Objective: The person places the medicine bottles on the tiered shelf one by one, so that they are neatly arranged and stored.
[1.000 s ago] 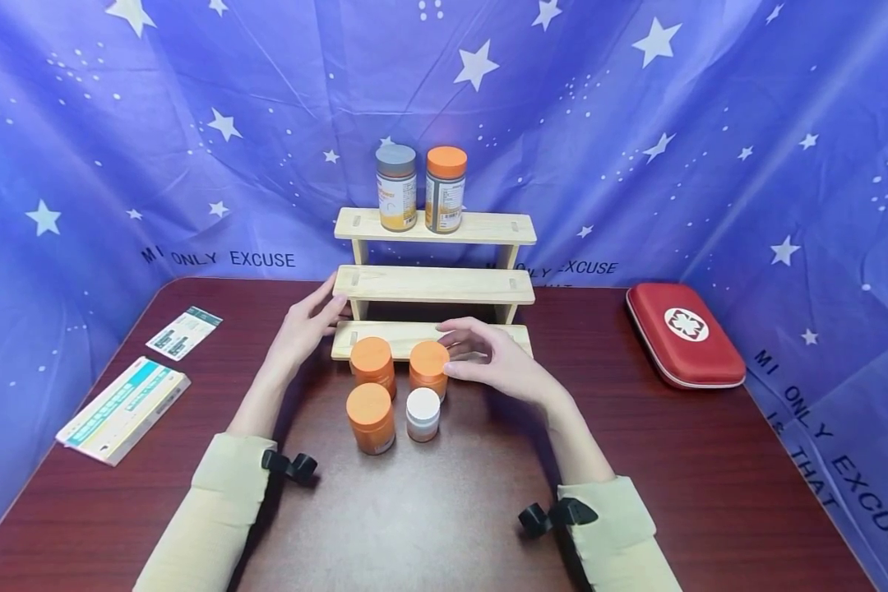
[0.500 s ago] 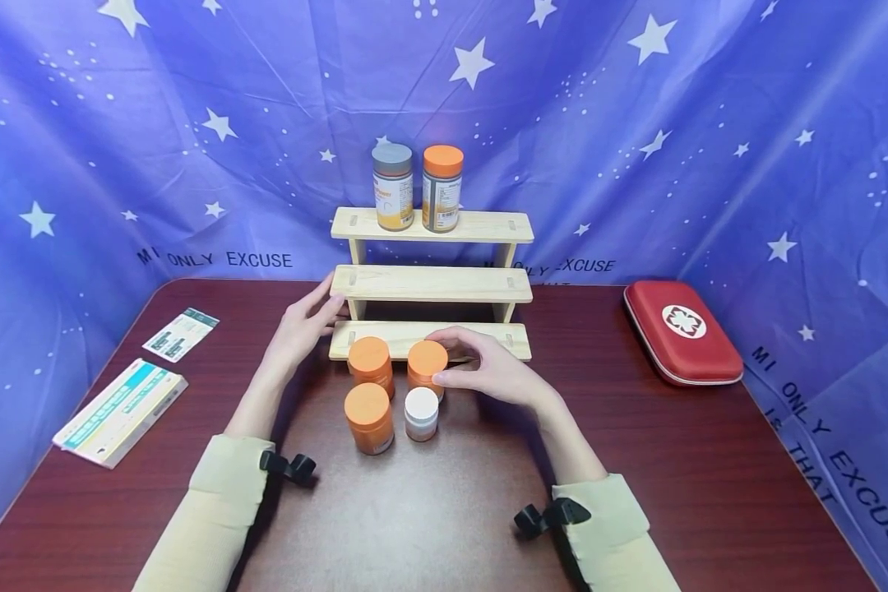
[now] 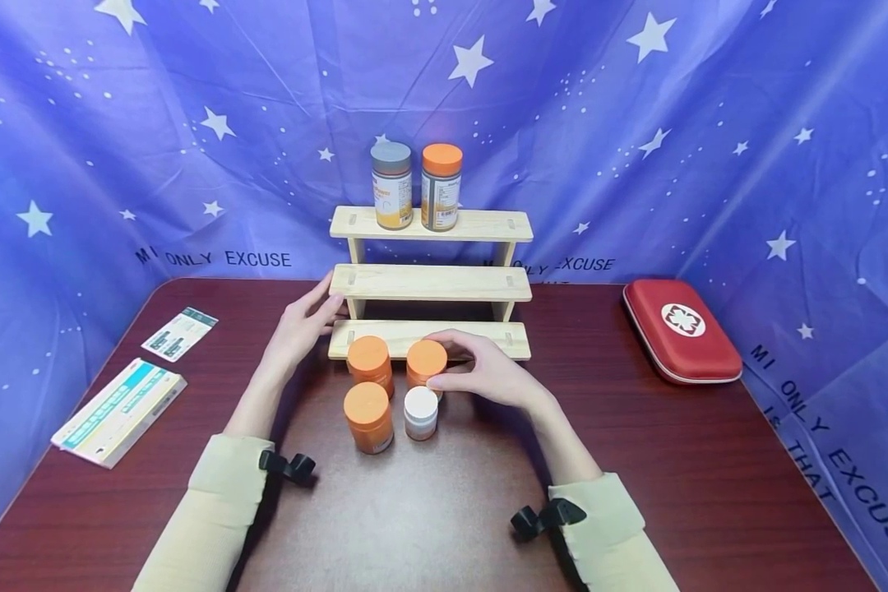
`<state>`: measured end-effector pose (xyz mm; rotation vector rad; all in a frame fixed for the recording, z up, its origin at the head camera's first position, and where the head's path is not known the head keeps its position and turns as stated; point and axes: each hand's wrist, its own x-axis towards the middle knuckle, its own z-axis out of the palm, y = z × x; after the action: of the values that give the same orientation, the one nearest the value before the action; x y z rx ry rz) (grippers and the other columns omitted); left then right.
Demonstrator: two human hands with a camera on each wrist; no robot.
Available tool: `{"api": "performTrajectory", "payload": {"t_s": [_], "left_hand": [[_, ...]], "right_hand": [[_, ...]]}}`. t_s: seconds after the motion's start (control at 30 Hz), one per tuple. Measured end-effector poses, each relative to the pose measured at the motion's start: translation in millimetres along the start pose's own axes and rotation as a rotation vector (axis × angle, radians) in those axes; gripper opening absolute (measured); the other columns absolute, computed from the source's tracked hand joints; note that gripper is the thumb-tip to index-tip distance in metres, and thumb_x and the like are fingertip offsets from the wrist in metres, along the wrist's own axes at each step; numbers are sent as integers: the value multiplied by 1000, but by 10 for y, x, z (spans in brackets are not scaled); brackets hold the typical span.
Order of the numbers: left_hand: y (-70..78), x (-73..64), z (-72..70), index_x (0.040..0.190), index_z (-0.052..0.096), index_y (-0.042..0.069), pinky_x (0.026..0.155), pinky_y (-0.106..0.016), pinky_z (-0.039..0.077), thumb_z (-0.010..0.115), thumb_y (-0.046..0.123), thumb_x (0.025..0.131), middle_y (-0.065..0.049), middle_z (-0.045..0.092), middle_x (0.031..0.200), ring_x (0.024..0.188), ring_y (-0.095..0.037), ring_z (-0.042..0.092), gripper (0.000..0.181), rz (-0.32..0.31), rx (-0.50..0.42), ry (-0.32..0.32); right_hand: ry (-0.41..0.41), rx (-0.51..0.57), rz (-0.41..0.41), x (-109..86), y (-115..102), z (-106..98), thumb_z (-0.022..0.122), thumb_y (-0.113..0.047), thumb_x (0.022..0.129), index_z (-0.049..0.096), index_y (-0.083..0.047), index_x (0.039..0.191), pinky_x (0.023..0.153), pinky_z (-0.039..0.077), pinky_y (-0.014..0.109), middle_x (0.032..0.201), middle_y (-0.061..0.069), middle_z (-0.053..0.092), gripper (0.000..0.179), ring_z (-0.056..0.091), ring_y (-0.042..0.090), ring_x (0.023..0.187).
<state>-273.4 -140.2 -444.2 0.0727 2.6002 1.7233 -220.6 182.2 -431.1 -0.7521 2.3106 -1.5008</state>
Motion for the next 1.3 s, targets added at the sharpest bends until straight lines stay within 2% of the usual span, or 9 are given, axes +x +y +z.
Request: {"api": "performTrajectory", "payload": {"t_s": [0.1,0.33,0.67,0.8,0.93,1.13,1.3], "left_hand": [[7,3,1,156,33,50,106,-49,57,55,64,99,-4,35,167,122,-34,69,62,-2,-4,-1],[16,2,6,160,33,40,104,-48,58,55,62,100,-5,36,167,123,-34,68,68,6,-19,-1],[5,-1,16,159,34,42,101,-47,60,55,63,100,-6,37,166,121,-33,69,66,13,-12,6],[-8,-6,17,158,33,45,103,-47,59,54,63,100,-6,36,167,121,-34,69,64,11,-6,5],[-20,-13,19,158,33,44,103,-48,59,54,63,100,-6,36,167,120,-34,70,65,9,0,2],[-12,-19,18,159,32,42,103,-48,58,54,63,100,-6,34,168,122,-35,69,67,6,-6,-8],[5,-1,22,159,32,44,104,-48,58,53,63,100,-5,33,168,120,-35,69,65,9,-3,-3]], "right_hand": [[10,2,5,-2,-3,2,83,-16,87,63,-20,136,100,59,33,123,3,71,53,67,15,114],[33,2,1,-5,-34,6,84,-17,87,65,-22,134,98,58,31,121,2,72,51,67,16,113],[100,13,-4,-55,-71,-86,82,-15,88,65,-22,132,100,55,29,124,1,71,48,67,17,116],[112,11,-9,-79,-101,-125,82,-14,88,64,-20,133,100,56,31,125,1,71,49,67,16,117],[124,34,-24,-100,-132,-145,81,-12,89,63,-15,134,98,57,27,125,1,71,49,67,14,117],[159,90,-40,-124,-166,-172,79,-8,89,62,-13,133,97,58,26,122,0,72,48,68,14,114],[211,67,-64,-121,-176,-214,77,-8,90,60,-12,134,93,57,26,119,-2,72,47,69,14,109]]}}
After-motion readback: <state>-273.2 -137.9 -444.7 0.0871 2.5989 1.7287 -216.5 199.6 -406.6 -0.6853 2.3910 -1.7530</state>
